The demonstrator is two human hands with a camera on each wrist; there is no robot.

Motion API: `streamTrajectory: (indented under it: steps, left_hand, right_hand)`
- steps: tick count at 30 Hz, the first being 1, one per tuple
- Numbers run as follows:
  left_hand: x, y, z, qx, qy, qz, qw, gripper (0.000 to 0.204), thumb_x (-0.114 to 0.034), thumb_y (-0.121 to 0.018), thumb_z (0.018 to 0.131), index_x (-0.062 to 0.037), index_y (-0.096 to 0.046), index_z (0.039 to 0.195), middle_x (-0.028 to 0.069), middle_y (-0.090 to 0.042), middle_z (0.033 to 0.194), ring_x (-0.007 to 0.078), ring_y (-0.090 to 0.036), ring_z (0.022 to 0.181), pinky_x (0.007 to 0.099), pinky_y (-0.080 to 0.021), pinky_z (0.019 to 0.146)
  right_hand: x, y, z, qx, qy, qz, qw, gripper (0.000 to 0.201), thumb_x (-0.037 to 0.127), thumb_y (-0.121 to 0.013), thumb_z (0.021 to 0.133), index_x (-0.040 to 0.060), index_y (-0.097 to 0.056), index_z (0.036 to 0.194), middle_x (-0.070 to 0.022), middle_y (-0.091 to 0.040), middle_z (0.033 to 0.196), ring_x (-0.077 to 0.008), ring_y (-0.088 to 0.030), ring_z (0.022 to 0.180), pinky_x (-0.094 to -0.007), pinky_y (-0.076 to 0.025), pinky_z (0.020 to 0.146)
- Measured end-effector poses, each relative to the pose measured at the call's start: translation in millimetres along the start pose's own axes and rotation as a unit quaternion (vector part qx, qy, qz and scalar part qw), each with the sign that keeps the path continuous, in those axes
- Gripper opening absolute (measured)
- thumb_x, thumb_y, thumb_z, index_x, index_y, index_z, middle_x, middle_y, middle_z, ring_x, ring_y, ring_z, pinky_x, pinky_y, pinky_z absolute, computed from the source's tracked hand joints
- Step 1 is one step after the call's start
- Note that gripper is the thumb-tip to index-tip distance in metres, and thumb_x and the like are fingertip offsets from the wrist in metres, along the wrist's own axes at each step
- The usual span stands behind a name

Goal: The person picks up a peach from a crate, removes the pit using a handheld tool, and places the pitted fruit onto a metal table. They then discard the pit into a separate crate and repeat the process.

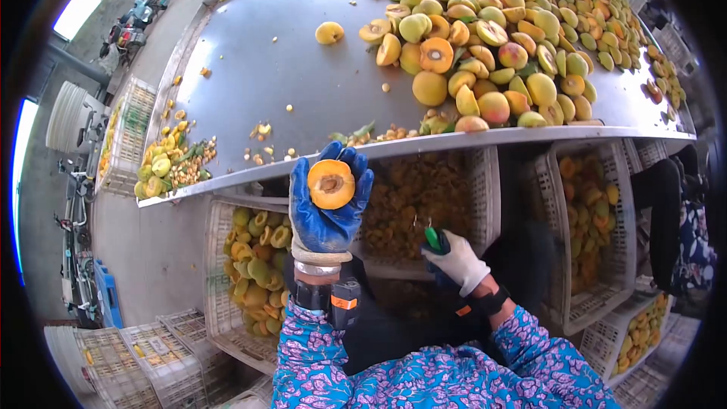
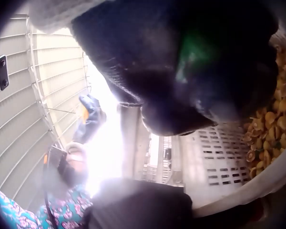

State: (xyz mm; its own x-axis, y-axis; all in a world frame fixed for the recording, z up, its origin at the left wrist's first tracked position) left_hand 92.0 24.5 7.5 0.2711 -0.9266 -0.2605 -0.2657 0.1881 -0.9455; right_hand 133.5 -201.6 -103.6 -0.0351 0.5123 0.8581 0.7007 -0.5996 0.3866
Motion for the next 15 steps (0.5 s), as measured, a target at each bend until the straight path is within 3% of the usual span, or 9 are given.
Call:
streamTrajectory:
  steps: [2,4,6,8,15]
  left_hand:
    - [8.9,3.9,-22.3,-0.009,-0.012,0.009,1.000,0.052,-0.044,-0.043,0.096,-0.0013,-0.050,0.126,0.0164,-0.056,0.123,0.0308,-0.053,0.117,0.0467,-0.044,0.100]
    - [12.6,10.4,-35.6,-0.020,-0.005,0.022,1.000,0.054,-0.047,-0.042,0.096,-0.0025,-0.050,0.126,0.0167,-0.058,0.120,0.0312,-0.055,0.114,0.0470,-0.046,0.097]
    - [10.4,13.6,-45.9,-0.017,0.013,0.029,0.999,0.055,-0.048,-0.041,0.096,-0.0030,-0.050,0.125,0.0168,-0.059,0.118,0.0315,-0.056,0.111,0.0471,-0.047,0.096]
    - [9.0,16.3,-53.2,-0.019,0.005,0.077,0.997,0.056,-0.050,-0.040,0.096,-0.0022,-0.051,0.123,0.0158,-0.061,0.111,0.0304,-0.060,0.103,0.0461,-0.050,0.091]
    - [11.2,24.6,-74.9,-0.045,-0.043,0.154,0.986,0.057,-0.051,-0.037,0.097,0.0001,-0.058,0.113,0.0142,-0.065,0.098,0.0256,-0.063,0.088,0.0386,-0.053,0.082]
  right_hand:
    - [46.0,9.9,-11.9,-0.058,0.071,-0.020,0.996,0.023,0.019,-0.068,0.082,0.0010,-0.056,0.090,-0.0099,-0.061,0.068,-0.0151,-0.062,0.063,-0.0306,-0.048,0.057]
    - [100.7,15.9,-29.4,-0.037,0.058,0.030,0.997,0.023,0.018,-0.069,0.081,0.0010,-0.056,0.091,-0.0109,-0.061,0.070,-0.0153,-0.062,0.065,-0.0316,-0.047,0.058]
    - [119.1,-3.0,-37.0,-0.051,0.156,-0.010,0.986,0.024,0.016,-0.068,0.081,0.0007,-0.054,0.093,-0.0146,-0.062,0.073,-0.0225,-0.064,0.065,-0.0349,-0.048,0.058]
    - [135.3,-18.7,-43.2,-0.010,0.177,-0.114,0.977,0.025,0.017,-0.066,0.082,0.0016,-0.049,0.093,-0.0203,-0.063,0.077,-0.0385,-0.063,0.072,-0.0411,-0.049,0.059]
    - [142.1,-51.2,-48.1,-0.024,0.208,-0.224,0.952,0.026,0.022,-0.062,0.084,0.0010,-0.050,0.092,-0.0198,-0.062,0.072,-0.0357,-0.063,0.066,-0.0429,-0.049,0.057]
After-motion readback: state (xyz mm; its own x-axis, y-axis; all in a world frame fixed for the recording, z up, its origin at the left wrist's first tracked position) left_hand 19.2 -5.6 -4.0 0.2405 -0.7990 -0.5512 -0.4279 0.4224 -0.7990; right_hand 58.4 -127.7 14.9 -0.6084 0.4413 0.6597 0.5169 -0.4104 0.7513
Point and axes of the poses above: each hand's wrist, its own z-axis towards the middle knuckle, its own y-axis out of the back of the hand, x = y × z, the point moved 2 cm from there along z, towards the middle knuckle
